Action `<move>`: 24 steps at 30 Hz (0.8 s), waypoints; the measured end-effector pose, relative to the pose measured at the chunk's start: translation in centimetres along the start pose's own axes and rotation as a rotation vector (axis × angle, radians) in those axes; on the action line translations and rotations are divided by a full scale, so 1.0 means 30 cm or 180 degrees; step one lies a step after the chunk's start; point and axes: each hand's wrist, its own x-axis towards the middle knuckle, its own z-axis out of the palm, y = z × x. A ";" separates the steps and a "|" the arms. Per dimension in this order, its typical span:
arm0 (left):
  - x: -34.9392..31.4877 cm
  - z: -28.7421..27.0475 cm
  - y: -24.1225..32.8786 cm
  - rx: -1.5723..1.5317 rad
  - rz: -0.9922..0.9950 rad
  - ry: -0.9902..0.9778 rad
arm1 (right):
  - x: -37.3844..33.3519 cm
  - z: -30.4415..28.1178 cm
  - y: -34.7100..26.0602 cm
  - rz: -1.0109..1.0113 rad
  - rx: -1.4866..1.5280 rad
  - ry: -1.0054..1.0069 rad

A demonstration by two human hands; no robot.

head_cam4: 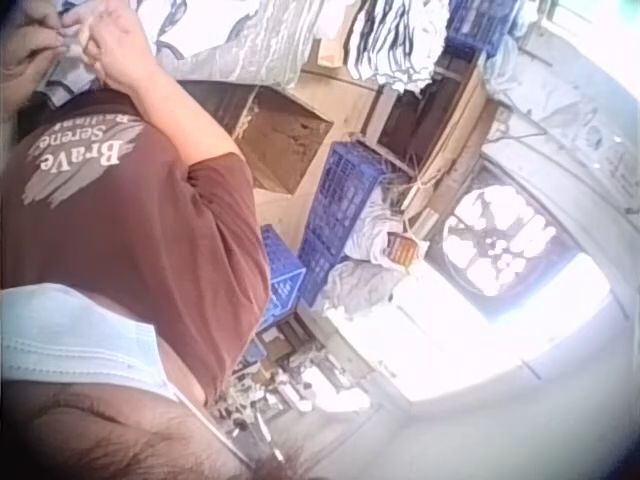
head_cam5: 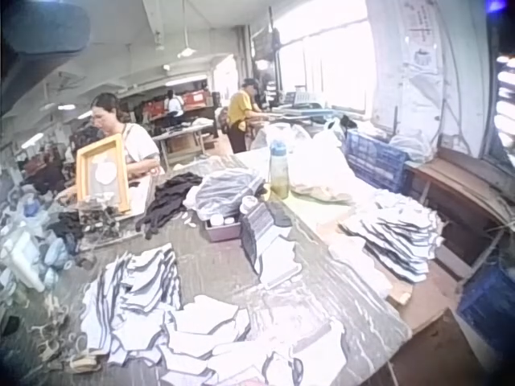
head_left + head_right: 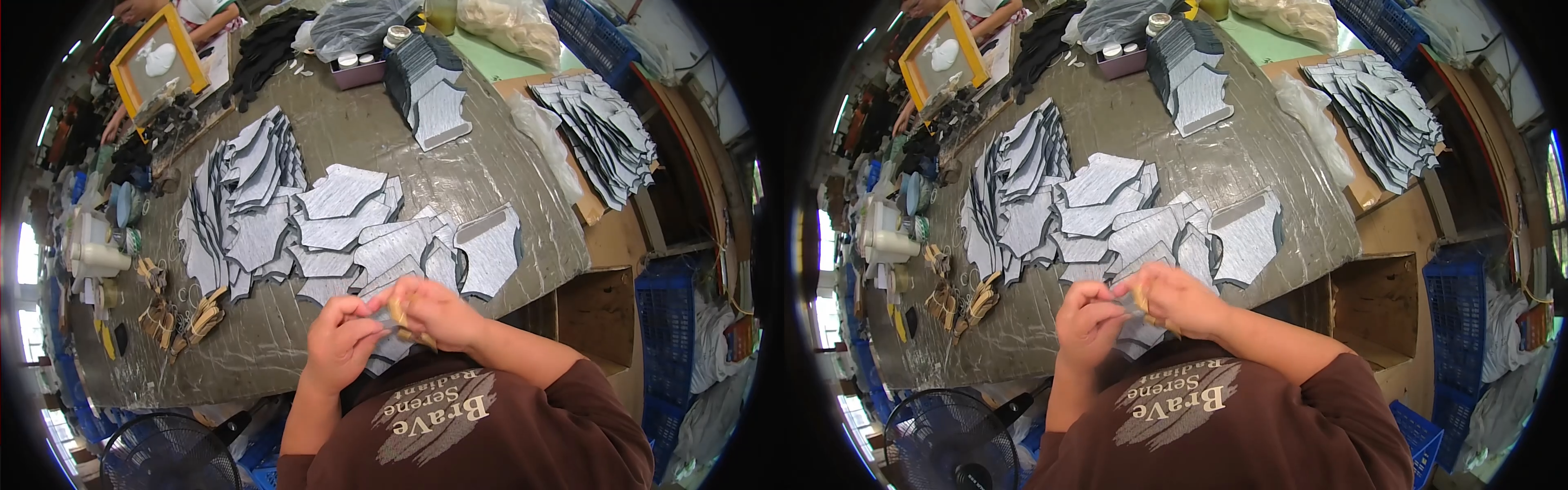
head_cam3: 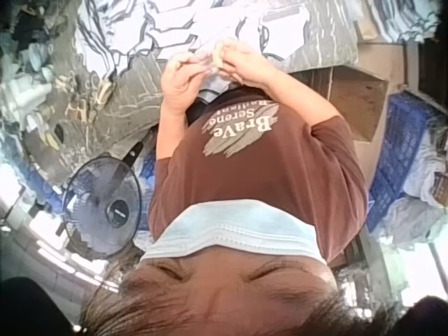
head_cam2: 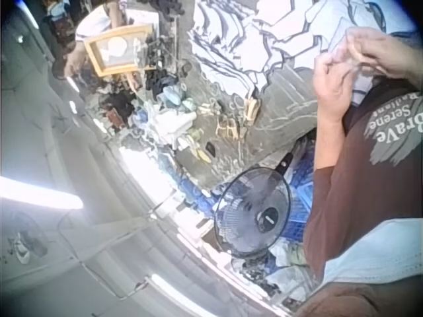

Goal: Apply markings or adhesive to shoe upper components using a small wooden tool.

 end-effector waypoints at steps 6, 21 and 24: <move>-0.096 -0.018 -0.082 -0.0712 -0.1633 0.1274 | -0.009 -0.104 -0.061 -0.1263 0.0652 0.0781; -0.035 0.019 -0.116 -0.1102 -0.2826 0.0332 | -0.042 -0.142 0.036 -0.2965 -0.6007 0.0596; -0.028 0.021 -0.115 -0.1098 -0.2846 0.0321 | -0.045 -0.141 0.033 -0.2839 -0.6014 0.0580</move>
